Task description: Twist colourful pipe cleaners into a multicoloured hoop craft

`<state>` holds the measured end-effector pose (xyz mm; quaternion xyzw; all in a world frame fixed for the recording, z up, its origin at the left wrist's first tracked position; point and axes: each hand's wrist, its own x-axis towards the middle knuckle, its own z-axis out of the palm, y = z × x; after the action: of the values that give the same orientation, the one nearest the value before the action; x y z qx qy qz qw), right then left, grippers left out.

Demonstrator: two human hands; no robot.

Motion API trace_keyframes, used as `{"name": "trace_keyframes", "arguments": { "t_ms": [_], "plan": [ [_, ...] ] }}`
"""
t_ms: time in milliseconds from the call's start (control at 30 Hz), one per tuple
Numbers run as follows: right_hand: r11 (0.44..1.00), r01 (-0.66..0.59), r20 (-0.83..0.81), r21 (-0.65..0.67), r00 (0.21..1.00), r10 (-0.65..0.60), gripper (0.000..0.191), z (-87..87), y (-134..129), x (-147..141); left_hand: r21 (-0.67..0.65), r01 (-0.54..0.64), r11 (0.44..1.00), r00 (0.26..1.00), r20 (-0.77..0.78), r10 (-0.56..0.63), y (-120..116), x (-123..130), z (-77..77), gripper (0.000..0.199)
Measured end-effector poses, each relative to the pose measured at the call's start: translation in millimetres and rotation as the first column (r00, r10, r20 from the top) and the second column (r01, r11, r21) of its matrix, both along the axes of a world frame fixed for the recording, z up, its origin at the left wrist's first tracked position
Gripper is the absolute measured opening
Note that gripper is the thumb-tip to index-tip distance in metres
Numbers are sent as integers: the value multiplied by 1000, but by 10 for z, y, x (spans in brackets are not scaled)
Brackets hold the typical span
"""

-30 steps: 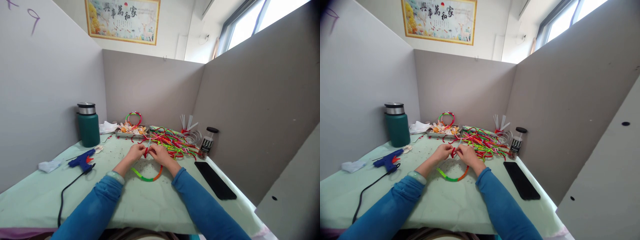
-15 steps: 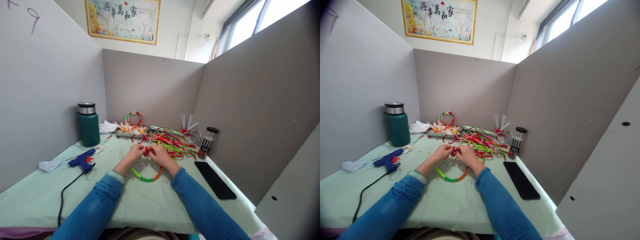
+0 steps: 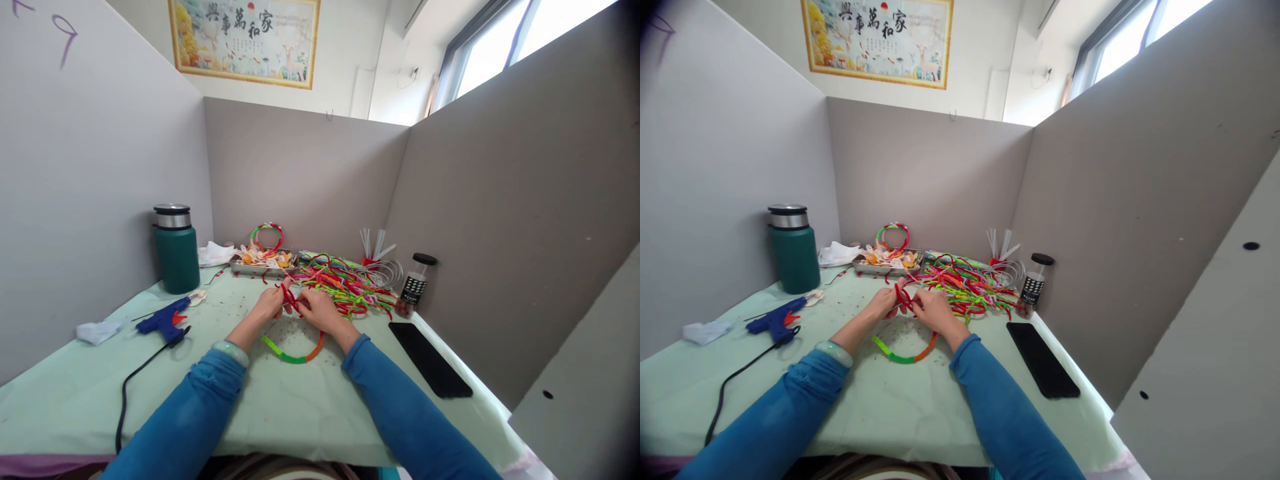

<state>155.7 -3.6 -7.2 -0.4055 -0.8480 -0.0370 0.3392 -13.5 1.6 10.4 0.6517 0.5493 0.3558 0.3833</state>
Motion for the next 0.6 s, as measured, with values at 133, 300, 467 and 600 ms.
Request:
{"name": "trace_keyframes", "arguments": {
  "t_ms": [133,300,467,600],
  "plan": [
    [1000,11,8,-12,1000,-10,6,19,-13,2,-46,-22,999,1000,21,23,41,-4,-29,71],
    [999,29,3,-35,1000,-29,7,7,0,8,-17,-112,994,991,74,113,102,-13,-51,62],
    [999,36,-3,-27,999,-36,8,-22,20,9,18,-227,974,972,65,225,109,-53,-5,64],
    [999,22,-4,-27,1000,-22,7,-43,37,18,44,-244,969,962,140,236,86,-70,33,64]
  ]
}}
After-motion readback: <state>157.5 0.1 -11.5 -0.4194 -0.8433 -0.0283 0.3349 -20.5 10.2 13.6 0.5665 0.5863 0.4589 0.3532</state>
